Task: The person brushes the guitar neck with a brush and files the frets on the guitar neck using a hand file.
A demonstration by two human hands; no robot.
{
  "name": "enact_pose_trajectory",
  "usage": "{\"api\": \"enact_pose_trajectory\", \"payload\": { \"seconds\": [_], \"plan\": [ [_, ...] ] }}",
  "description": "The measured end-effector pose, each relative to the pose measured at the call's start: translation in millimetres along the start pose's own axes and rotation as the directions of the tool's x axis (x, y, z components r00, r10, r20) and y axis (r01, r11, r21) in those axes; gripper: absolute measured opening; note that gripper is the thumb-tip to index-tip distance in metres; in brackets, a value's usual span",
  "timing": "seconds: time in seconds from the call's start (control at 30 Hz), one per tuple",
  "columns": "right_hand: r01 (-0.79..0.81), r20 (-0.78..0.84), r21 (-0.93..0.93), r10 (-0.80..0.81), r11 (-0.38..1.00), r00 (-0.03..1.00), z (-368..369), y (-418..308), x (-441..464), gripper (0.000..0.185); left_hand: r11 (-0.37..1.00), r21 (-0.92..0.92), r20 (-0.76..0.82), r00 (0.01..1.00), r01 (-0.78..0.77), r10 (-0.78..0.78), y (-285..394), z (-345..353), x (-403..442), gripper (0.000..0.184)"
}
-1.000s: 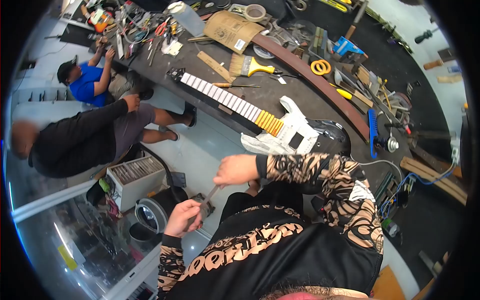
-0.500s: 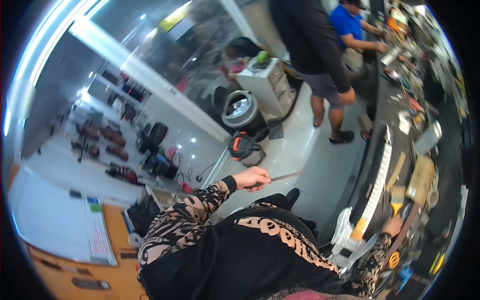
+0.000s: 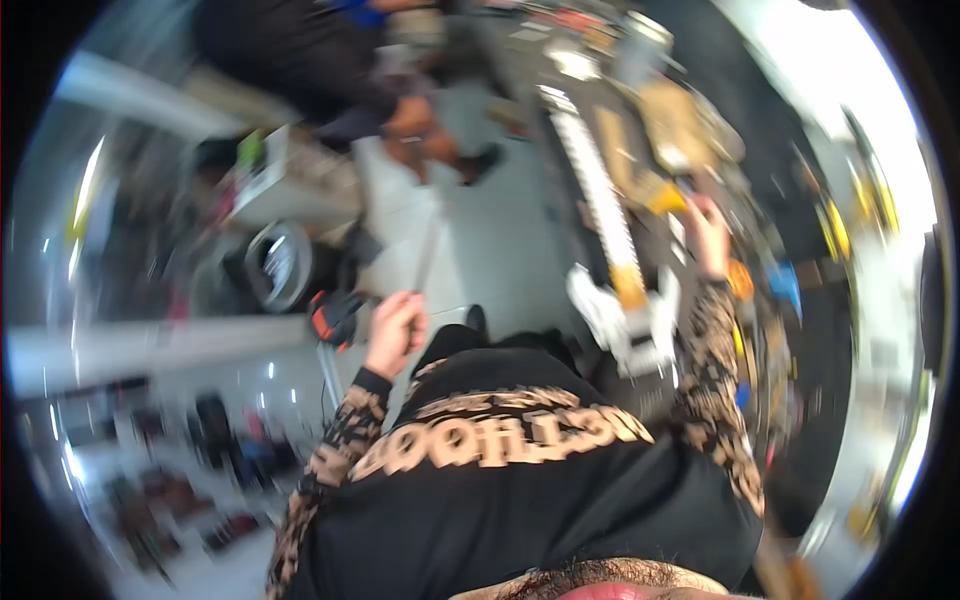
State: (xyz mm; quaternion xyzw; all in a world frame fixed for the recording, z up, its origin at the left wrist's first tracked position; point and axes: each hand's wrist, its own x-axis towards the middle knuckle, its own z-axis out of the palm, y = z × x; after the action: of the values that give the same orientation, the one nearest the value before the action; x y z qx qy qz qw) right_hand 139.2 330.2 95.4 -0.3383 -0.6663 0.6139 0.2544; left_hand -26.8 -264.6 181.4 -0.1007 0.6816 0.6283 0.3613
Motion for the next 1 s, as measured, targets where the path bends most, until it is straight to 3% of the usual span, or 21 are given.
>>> {"api": "enact_pose_trajectory", "payload": {
  "seconds": [0.03,0.07,0.13,0.23,0.27,0.4,0.5,0.53,0.63,0.7,0.73,0.77,0.83,0.9,0.93,0.97,1.0],
  "plan": [
    [-0.058,-0.070,-0.092,0.052,0.994,0.996,-12,0,-8,0.027,1.000,-0.012,0.021,1.000,-0.017,0.017,-2,3,11,0.020],
    [-0.066,-0.168,0.071,0.077,0.995,0.983,-9,-9,-27,0.026,0.999,-0.037,0.074,0.997,-0.010,0.012,-3,5,19,0.021],
    [0.119,-0.336,0.190,-0.050,0.974,0.941,-14,-23,-63,0.033,0.998,-0.050,0.170,0.985,0.026,-0.017,-6,15,33,0.021],
    [0.042,-0.373,0.510,0.176,0.859,0.911,-41,-27,-122,0.053,0.998,-0.023,0.287,0.957,0.061,-0.052,-6,23,52,0.021],
    [-0.006,-0.444,0.411,0.206,0.912,0.872,-45,-19,-138,0.060,0.998,-0.002,0.335,0.940,0.067,-0.062,-5,24,58,0.021],
    [-0.135,-0.530,0.295,0.280,0.946,0.800,-32,-13,-200,0.057,0.996,0.064,0.452,0.888,0.063,-0.085,10,34,74,0.022],
    [-0.130,-0.665,0.213,0.241,0.968,0.707,2,-17,-216,0.044,0.993,0.102,0.492,0.865,0.056,-0.099,22,31,76,0.022],
    [-0.085,-0.696,0.201,0.204,0.976,0.688,15,-13,-218,0.039,0.992,0.116,0.505,0.857,0.053,-0.104,25,28,78,0.022],
    [-0.143,-0.738,-0.053,0.058,0.988,0.672,67,-19,-223,0.034,0.987,0.154,0.522,0.845,0.045,-0.120,32,19,83,0.022],
    [-0.063,-0.712,-0.338,-0.211,0.939,0.669,87,9,-210,0.030,0.983,0.180,0.536,0.833,0.045,-0.136,34,13,90,0.021],
    [-0.051,-0.624,-0.236,-0.111,0.970,0.774,100,-23,-215,0.026,0.982,0.186,0.550,0.823,0.043,-0.141,34,10,95,0.021],
    [-0.044,-0.596,-0.081,-0.013,0.996,0.803,110,-39,-216,0.025,0.981,0.190,0.564,0.813,0.041,-0.143,35,7,99,0.020],
    [-0.045,-0.660,-0.209,-0.107,0.977,0.744,112,-50,-215,0.023,0.983,0.181,0.584,0.800,0.037,-0.138,41,8,105,0.020],
    [-0.070,-0.705,-0.483,-0.339,0.873,0.623,104,-51,-216,0.023,0.987,0.159,0.604,0.789,0.022,-0.115,50,8,112,0.019],
    [-0.137,-0.729,-0.519,-0.353,0.844,0.587,106,-60,-222,0.019,0.989,0.147,0.616,0.781,0.010,-0.099,53,5,114,0.019],
    [-0.161,-0.697,-0.634,-0.470,0.756,0.541,107,-61,-222,0.023,0.991,0.134,0.626,0.775,-0.005,-0.080,56,2,116,0.019],
    [-0.236,-0.702,-0.630,-0.412,0.740,0.582,113,-63,-220,0.025,0.991,0.133,0.632,0.772,-0.024,-0.067,59,-2,114,0.019]
  ]
}}
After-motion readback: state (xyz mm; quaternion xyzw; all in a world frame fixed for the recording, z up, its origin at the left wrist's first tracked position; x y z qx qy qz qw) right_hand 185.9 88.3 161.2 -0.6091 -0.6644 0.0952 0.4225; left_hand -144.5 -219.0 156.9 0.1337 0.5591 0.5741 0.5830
